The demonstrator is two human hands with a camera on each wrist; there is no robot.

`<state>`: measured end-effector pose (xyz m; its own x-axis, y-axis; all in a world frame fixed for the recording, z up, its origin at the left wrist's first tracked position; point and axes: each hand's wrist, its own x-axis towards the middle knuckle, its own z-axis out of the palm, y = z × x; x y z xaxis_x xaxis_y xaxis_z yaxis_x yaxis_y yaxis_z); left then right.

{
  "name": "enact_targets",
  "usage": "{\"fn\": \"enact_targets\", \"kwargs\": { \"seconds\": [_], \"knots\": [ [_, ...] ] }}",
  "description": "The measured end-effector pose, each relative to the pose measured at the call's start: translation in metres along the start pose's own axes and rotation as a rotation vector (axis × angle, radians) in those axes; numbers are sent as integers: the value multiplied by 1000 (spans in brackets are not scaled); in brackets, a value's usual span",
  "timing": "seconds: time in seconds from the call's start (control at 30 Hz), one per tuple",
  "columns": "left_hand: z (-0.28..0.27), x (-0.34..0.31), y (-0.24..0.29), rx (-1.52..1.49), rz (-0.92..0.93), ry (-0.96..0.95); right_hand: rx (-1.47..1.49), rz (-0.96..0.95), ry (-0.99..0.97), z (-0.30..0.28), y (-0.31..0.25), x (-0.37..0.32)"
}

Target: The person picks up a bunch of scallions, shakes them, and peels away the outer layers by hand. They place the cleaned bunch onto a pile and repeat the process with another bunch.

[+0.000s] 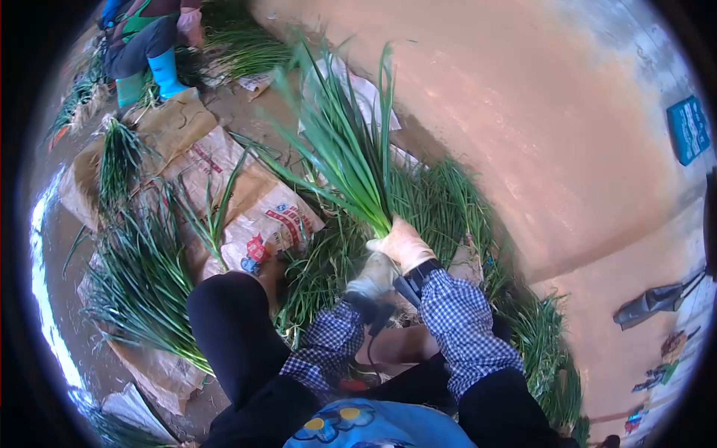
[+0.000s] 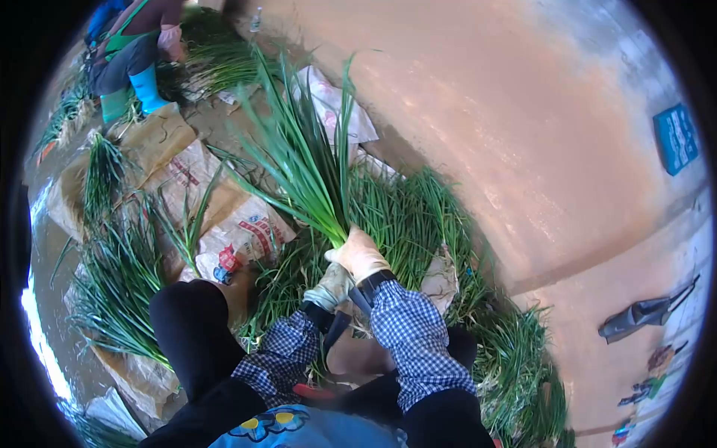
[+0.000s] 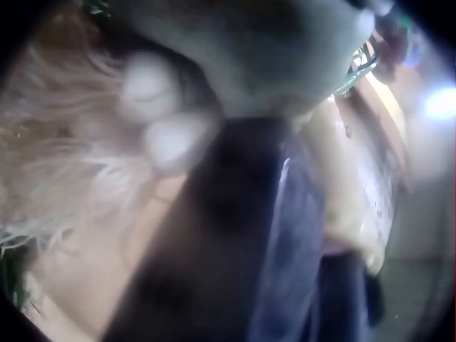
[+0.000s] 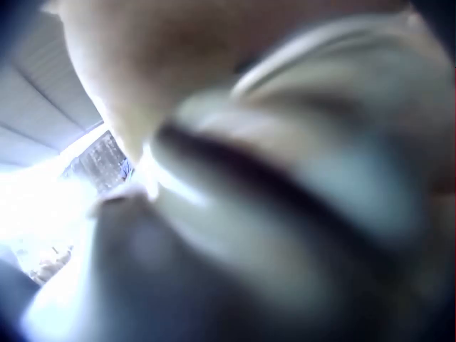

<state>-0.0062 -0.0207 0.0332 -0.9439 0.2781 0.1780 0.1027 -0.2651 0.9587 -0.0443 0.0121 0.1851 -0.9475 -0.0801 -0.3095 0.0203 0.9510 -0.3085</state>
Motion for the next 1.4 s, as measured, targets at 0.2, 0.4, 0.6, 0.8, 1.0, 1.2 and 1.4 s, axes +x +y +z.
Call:
{"fn": "enact_targets", "kwargs": {
  "seconds": [0.2, 0.4, 0.6, 0.8, 1.0, 1.2, 1.4],
  "knots": [
    [13, -39, 7, 423, -309, -384, -135, -5, 190, -71, 12, 25],
    [-73, -33, 60, 43, -588, -160, -582, -155, 270, -139, 3, -11],
    [-7, 13, 127, -1055, 45, 63, -874, -436, 306, -63, -32, -59],
    [-67, 24, 135, -1575, 92, 644, 57, -527, 293, -63, 24, -112],
    [-46, 24, 139, -1522, 47, 459, 860, -582, 245, -1, 8, -65],
    [-69, 15, 140, -1579, -98, 532, 1190, -338, -32, -2, 11, -81],
    [-111, 8, 103, -1215, 12, 488, 2035, -862, -52, -44, 94, -135]
  ]
}}
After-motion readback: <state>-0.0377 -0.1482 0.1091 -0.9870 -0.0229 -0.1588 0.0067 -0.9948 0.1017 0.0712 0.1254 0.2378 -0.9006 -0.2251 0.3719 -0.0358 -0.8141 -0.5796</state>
